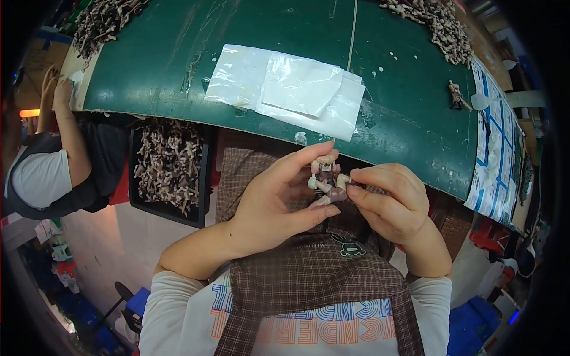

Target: The person assembles toy figurines by dispensing glue onto a paper sheet, dipping limb parts into the glue, attaching them to figurine bodies by hand, and placing the assembled figurines on the table.

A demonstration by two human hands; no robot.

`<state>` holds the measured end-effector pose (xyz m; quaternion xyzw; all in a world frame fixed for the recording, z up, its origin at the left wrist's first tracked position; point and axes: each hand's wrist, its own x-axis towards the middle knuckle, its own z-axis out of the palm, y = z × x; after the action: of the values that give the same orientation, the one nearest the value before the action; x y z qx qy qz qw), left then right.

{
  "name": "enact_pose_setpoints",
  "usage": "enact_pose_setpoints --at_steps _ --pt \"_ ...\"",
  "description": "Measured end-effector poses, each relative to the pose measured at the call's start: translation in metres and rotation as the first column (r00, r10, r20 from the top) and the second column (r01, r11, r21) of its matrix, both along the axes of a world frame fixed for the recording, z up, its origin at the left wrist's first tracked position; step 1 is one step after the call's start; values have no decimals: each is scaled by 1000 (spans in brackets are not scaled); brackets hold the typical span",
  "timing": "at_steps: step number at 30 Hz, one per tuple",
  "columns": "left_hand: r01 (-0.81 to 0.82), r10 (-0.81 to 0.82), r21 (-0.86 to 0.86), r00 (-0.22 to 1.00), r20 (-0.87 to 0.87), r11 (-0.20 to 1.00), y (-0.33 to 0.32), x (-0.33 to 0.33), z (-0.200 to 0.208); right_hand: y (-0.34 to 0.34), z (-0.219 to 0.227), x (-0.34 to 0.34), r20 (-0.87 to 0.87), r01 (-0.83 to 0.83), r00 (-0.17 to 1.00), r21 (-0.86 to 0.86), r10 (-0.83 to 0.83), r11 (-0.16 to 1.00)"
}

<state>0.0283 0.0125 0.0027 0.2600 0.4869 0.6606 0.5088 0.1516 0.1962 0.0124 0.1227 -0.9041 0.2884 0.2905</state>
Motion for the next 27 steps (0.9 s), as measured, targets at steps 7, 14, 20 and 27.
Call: enact_pose_setpoints --at_steps 7,14,20,27 --pt "21 -12 38 976 -215 999 -1 -5 -7 -3 0 4 10 32 999 8 -32 999" --pt "37 10 180 967 -255 983 -9 -17 -15 -10 7 5 -11 0 1000 -27 -1 1000" --pt "-83 113 138 966 -231 987 -8 -8 -20 -13 13 -1 53 12 999 -94 -8 996" --pt "-233 224 36 960 166 972 3 -1 -21 -20 4 -12 100 129 989 -233 -109 964"
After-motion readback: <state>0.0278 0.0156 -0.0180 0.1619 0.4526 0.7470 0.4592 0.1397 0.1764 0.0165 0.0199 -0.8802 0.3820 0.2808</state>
